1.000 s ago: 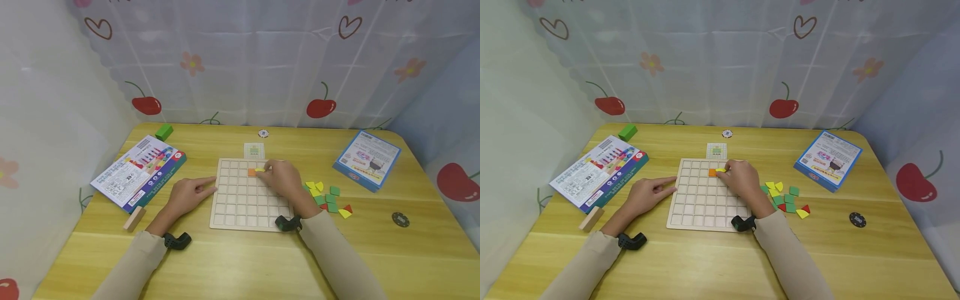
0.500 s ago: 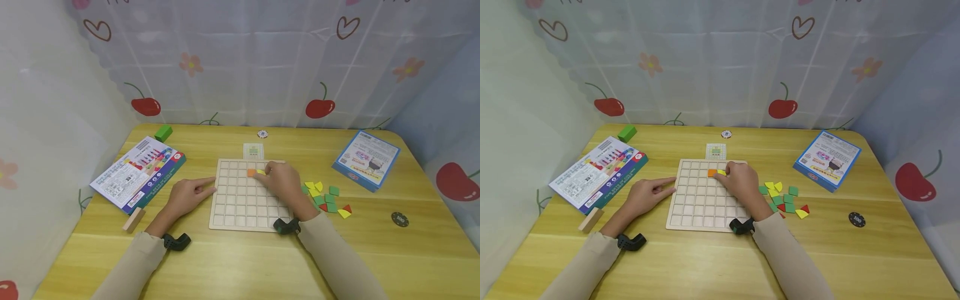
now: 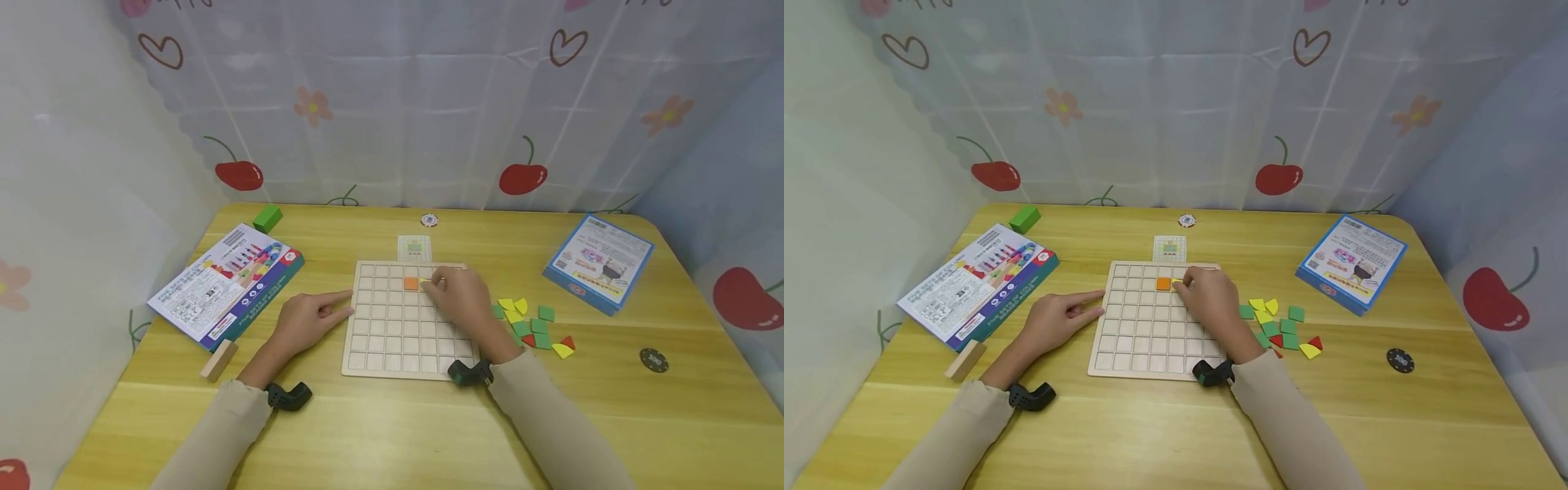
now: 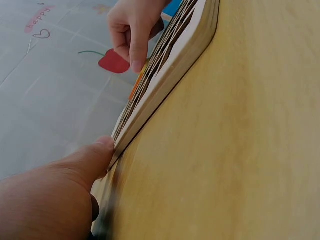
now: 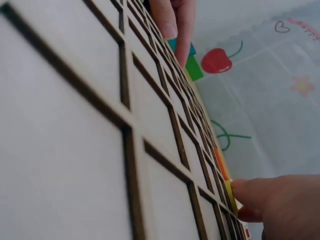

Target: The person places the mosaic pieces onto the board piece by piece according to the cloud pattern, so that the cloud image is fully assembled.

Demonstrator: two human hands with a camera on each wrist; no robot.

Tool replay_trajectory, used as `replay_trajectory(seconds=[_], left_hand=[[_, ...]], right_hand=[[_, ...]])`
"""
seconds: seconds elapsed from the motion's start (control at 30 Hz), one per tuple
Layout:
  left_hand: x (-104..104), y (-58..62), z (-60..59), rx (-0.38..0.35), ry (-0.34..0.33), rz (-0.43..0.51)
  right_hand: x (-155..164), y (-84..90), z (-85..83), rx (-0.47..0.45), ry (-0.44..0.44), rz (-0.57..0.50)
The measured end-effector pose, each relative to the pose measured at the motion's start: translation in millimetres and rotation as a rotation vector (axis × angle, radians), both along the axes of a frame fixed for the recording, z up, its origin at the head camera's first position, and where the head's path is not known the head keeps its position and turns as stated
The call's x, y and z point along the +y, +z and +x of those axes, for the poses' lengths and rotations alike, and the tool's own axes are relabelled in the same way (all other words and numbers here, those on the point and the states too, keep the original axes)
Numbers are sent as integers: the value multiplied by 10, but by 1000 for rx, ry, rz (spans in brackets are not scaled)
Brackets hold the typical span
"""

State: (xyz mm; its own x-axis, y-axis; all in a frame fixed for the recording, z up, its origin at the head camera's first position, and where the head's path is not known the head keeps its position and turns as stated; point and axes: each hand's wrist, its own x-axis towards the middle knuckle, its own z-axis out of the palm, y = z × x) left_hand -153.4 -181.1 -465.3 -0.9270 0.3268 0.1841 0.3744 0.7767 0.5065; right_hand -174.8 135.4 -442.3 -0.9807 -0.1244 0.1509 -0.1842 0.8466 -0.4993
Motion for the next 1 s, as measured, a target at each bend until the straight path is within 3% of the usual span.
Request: replay_trajectory(seconds=[0.23, 0.47, 0.77, 1.0], left_hand=[[-27, -20, 22, -2, 11, 8], [-16, -50, 5, -15, 3, -1], [-18, -35, -16, -6, -1, 1], [-18, -35, -11, -5, 3, -2]], right_hand=[[-1, -27, -17, -3, -23, -50], [458, 204, 13, -66, 43, -167], [1310, 305, 235, -163, 127, -14], [1666, 279, 400, -221, 134, 74]])
